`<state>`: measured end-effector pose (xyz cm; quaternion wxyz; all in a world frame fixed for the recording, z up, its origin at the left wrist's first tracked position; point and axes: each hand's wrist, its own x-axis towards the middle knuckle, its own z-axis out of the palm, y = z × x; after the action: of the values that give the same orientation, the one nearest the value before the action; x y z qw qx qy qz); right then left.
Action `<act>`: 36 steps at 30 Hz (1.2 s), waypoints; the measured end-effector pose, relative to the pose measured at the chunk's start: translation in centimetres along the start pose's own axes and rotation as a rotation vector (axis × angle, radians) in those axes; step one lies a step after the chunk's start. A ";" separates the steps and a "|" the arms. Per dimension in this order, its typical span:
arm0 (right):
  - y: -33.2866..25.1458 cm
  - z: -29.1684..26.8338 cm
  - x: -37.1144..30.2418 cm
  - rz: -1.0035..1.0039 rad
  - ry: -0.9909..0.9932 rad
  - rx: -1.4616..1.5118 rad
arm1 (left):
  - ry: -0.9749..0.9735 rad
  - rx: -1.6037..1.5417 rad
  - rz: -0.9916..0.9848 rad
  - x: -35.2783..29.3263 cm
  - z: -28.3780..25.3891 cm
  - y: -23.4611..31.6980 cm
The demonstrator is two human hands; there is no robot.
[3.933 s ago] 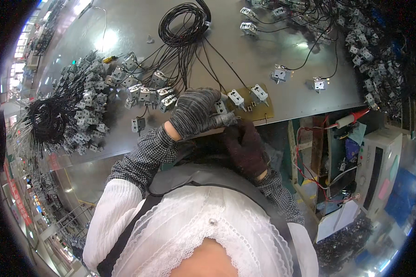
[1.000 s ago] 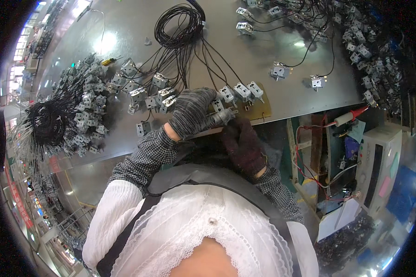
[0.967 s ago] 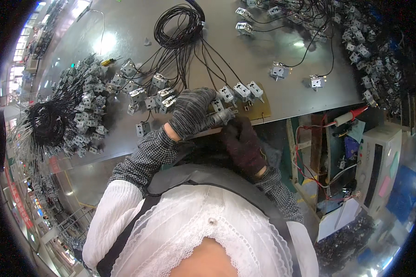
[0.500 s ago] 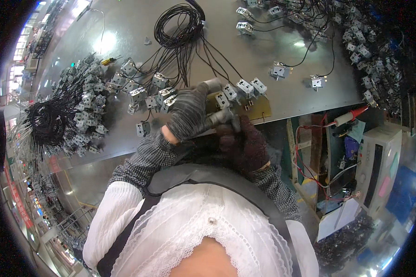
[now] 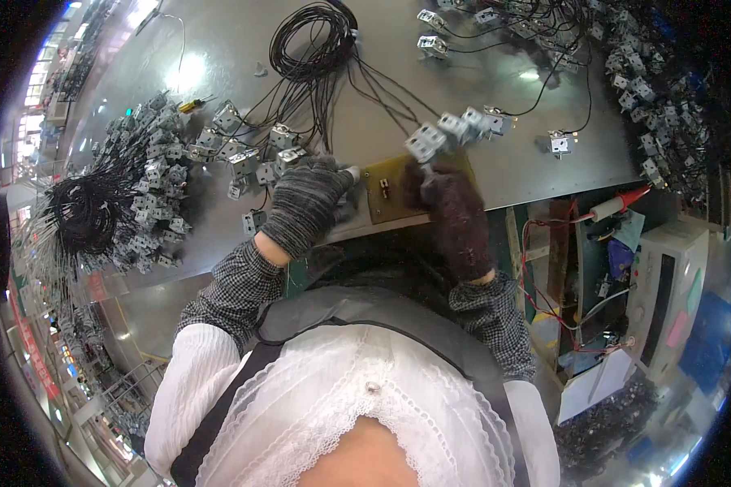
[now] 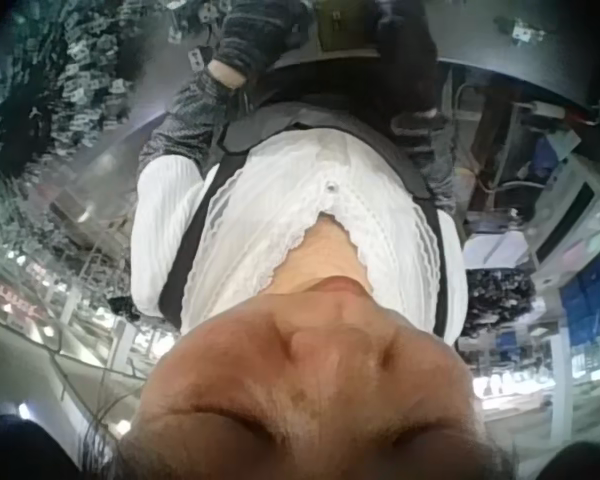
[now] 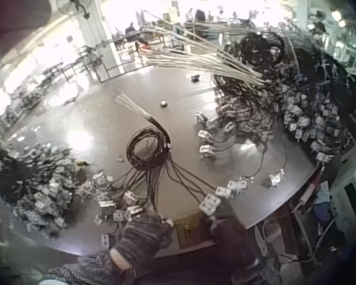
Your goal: Assembling electronic modules by connecting wires and organizing bundles on a workbench.
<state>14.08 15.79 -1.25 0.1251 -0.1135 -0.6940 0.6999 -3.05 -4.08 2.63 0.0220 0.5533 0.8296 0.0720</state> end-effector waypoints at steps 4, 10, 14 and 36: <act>-1.1 -0.1 1.2 0.199 0.205 0.297 | -0.125 -0.159 -0.201 1.2 -1.1 1.0; 0.0 -1.0 0.9 -0.030 0.144 -0.303 | 0.041 -0.634 -0.264 3.3 0.6 1.2; -2.5 -0.5 0.1 0.041 0.037 -0.428 | 0.044 -0.408 -0.177 2.8 1.2 2.5; 0.3 2.2 -3.5 -0.079 0.066 -0.349 | -0.044 -0.543 -0.116 3.3 -0.3 2.0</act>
<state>16.70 12.58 -1.53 0.1535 -0.1290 -0.8043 0.5594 -2.51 -0.25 3.32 0.1913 0.4803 0.8095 0.2782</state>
